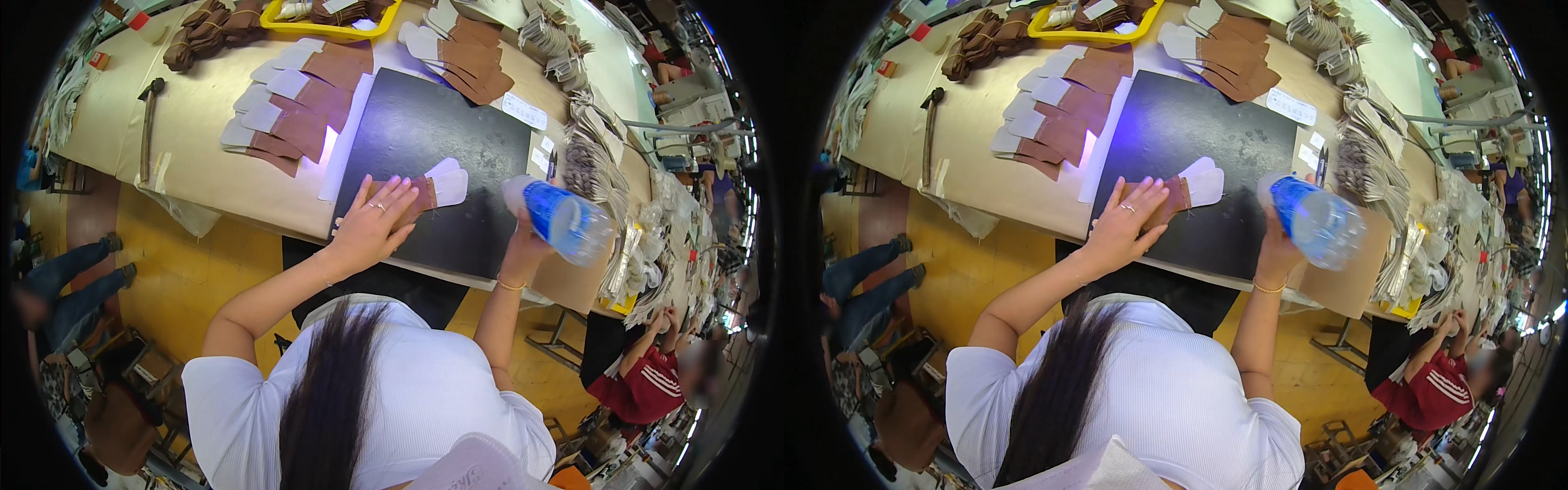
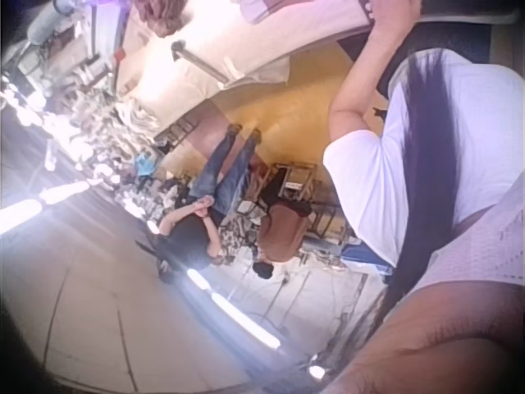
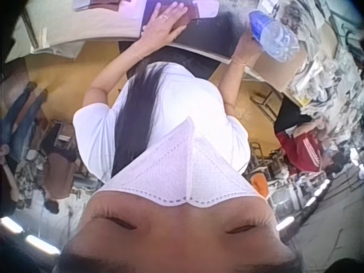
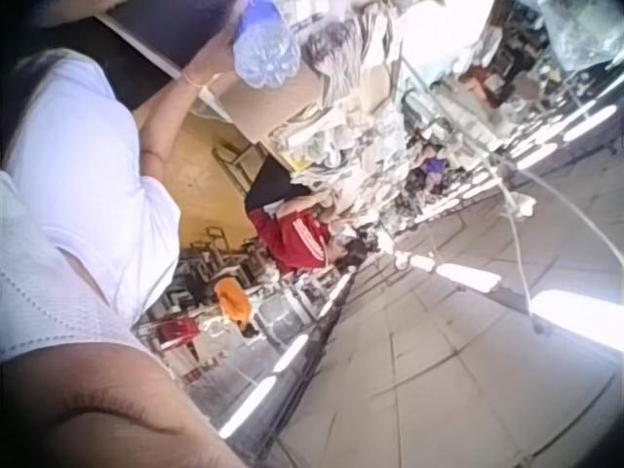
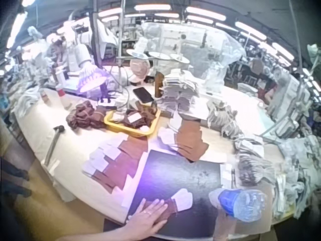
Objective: The person repeatedly wipes small fabric pieces on a worktable using a plastic bottle, then places them aside. Later, the person picks up and folds a larger fabric piece.
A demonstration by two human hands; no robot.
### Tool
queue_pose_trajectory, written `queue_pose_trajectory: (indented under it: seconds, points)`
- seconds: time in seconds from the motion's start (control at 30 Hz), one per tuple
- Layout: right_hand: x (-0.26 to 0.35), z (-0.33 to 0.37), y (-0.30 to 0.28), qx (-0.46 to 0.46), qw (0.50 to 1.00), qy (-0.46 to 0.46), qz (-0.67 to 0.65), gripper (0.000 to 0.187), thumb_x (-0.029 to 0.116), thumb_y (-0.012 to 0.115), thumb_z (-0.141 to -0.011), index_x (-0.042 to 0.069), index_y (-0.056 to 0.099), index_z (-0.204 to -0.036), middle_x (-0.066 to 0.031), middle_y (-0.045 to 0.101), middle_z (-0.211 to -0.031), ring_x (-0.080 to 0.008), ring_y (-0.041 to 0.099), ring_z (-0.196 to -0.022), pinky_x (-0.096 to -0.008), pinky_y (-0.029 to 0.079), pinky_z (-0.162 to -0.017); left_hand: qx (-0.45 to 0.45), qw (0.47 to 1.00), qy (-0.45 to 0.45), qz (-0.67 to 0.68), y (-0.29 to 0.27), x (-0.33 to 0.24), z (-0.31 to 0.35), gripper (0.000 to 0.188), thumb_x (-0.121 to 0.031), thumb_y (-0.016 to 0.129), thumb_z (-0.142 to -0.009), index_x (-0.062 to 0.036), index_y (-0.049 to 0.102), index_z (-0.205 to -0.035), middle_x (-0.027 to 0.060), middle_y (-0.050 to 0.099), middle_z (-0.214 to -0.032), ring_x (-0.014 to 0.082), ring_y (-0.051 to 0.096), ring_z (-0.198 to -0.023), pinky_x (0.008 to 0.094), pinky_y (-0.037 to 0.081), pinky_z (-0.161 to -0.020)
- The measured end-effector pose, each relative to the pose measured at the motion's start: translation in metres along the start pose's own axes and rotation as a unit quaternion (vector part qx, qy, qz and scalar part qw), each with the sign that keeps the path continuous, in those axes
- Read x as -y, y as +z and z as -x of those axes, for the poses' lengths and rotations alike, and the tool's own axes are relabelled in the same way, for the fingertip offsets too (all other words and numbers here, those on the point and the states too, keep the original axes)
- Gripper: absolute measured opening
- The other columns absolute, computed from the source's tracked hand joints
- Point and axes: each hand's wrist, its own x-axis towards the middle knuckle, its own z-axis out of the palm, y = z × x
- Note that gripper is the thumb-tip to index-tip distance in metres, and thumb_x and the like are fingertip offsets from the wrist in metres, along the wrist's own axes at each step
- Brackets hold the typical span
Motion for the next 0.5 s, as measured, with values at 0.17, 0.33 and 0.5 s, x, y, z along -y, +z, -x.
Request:
queue_pose_trajectory:
  seconds: [0.17,0.33,0.5]
  points:
    - [0.021,-0.007,0.01,-0.028,0.995,0.036,-0.094,0.063,0.017,0.079,-0.082,-0.004,0.048,-0.133,-0.0169,0.052,-0.138,-0.0255,0.054,-0.12,-0.0383,0.044,-0.104,-0.024,0.995,-0.047,0.088,-0.014,-0.009,-0.033,0.044,-0.021,0.067,-0.086,-0.0068,0.058,-0.127,0.012,0.057,-0.12,0.0328,0.052,-0.114,0.0454,0.037,-0.1]
    - [0.014,0.004,0.032,0.087,0.993,0.083,-0.008,0.049,0.015,0.085,-0.074,-0.002,0.062,-0.115,-0.0098,0.067,-0.112,-0.0186,0.064,-0.096,-0.0333,0.051,-0.084,0.003,0.995,-0.085,0.044,0.005,-0.007,-0.055,0.038,-0.02,0.068,-0.085,-0.0075,0.063,-0.12,0.0097,0.057,-0.106,0.0303,0.051,-0.103,0.0418,0.039,-0.089]
    - [-0.019,-0.011,0.034,0.09,0.98,-0.039,0.17,0.043,0.015,0.087,-0.07,-0.004,0.066,-0.103,-0.0092,0.071,-0.083,-0.0181,0.067,-0.072,-0.0307,0.052,-0.07,0.023,0.995,-0.089,0.035,0.006,-0.006,-0.059,0.032,-0.017,0.069,-0.083,-0.0092,0.066,-0.114,0.0085,0.057,-0.105,0.0294,0.051,-0.102,0.04,0.039,-0.086]
